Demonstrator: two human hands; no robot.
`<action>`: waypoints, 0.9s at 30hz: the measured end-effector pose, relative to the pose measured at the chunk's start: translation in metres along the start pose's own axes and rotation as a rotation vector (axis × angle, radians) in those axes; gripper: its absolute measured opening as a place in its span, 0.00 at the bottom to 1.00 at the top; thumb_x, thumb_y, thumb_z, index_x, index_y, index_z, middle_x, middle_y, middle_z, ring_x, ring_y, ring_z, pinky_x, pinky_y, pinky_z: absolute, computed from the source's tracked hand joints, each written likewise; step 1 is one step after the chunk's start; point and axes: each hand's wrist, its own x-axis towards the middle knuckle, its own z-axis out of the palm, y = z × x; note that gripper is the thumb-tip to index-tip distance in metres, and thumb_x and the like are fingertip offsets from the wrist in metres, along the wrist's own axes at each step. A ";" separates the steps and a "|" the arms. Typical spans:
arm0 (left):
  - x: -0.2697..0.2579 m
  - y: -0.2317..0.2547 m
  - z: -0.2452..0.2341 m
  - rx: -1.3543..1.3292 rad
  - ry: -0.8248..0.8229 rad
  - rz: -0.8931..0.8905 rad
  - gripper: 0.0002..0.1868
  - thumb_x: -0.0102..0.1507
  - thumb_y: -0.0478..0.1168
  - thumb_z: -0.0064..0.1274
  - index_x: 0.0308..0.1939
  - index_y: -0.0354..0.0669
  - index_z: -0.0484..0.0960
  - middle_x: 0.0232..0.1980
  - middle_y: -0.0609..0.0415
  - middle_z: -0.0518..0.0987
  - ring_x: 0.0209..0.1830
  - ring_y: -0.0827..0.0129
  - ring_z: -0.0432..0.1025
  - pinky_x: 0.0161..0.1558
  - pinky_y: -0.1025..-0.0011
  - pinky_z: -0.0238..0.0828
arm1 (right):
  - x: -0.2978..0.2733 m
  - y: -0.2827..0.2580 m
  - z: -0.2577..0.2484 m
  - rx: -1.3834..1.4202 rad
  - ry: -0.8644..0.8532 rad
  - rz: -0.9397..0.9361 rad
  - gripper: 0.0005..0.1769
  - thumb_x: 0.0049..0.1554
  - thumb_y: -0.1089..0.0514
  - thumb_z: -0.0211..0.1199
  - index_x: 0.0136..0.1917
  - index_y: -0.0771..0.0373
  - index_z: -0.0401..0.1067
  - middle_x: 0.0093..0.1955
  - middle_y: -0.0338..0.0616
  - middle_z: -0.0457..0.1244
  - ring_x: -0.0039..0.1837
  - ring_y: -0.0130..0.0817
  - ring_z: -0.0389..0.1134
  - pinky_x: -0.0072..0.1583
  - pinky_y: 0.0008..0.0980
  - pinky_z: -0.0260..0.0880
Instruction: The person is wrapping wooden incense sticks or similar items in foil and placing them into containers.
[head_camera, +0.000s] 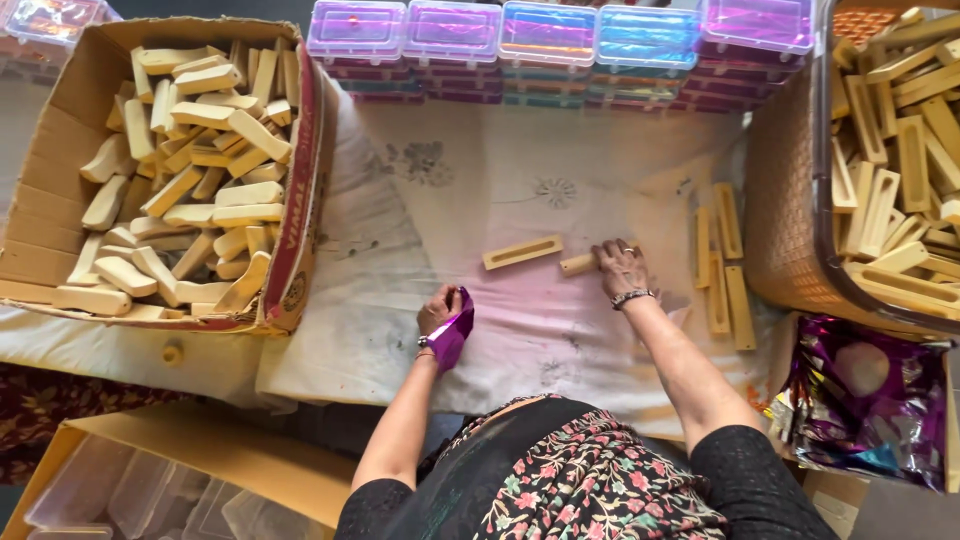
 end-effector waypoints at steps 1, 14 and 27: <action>-0.001 0.005 -0.003 -0.001 0.000 -0.003 0.12 0.66 0.50 0.50 0.47 0.53 0.83 0.41 0.47 0.85 0.42 0.50 0.80 0.42 0.55 0.75 | -0.003 -0.001 0.001 -0.001 -0.002 -0.002 0.30 0.46 0.62 0.62 0.63 0.51 0.72 0.64 0.41 0.65 0.69 0.44 0.63 0.64 0.52 0.63; 0.003 0.033 -0.016 0.033 0.029 -0.027 0.09 0.63 0.50 0.52 0.42 0.56 0.82 0.33 0.51 0.85 0.35 0.51 0.80 0.38 0.53 0.74 | 0.067 -0.093 -0.020 0.076 0.106 -0.255 0.16 0.57 0.56 0.63 0.60 0.52 0.71 0.55 0.40 0.66 0.62 0.41 0.67 0.62 0.44 0.66; 0.006 0.031 -0.021 0.014 -0.029 -0.032 0.10 0.63 0.51 0.51 0.42 0.56 0.82 0.33 0.52 0.85 0.36 0.52 0.80 0.38 0.53 0.74 | 0.035 -0.045 0.018 0.139 -0.201 0.085 0.21 0.56 0.50 0.64 0.63 0.47 0.71 0.59 0.43 0.64 0.60 0.47 0.69 0.59 0.46 0.72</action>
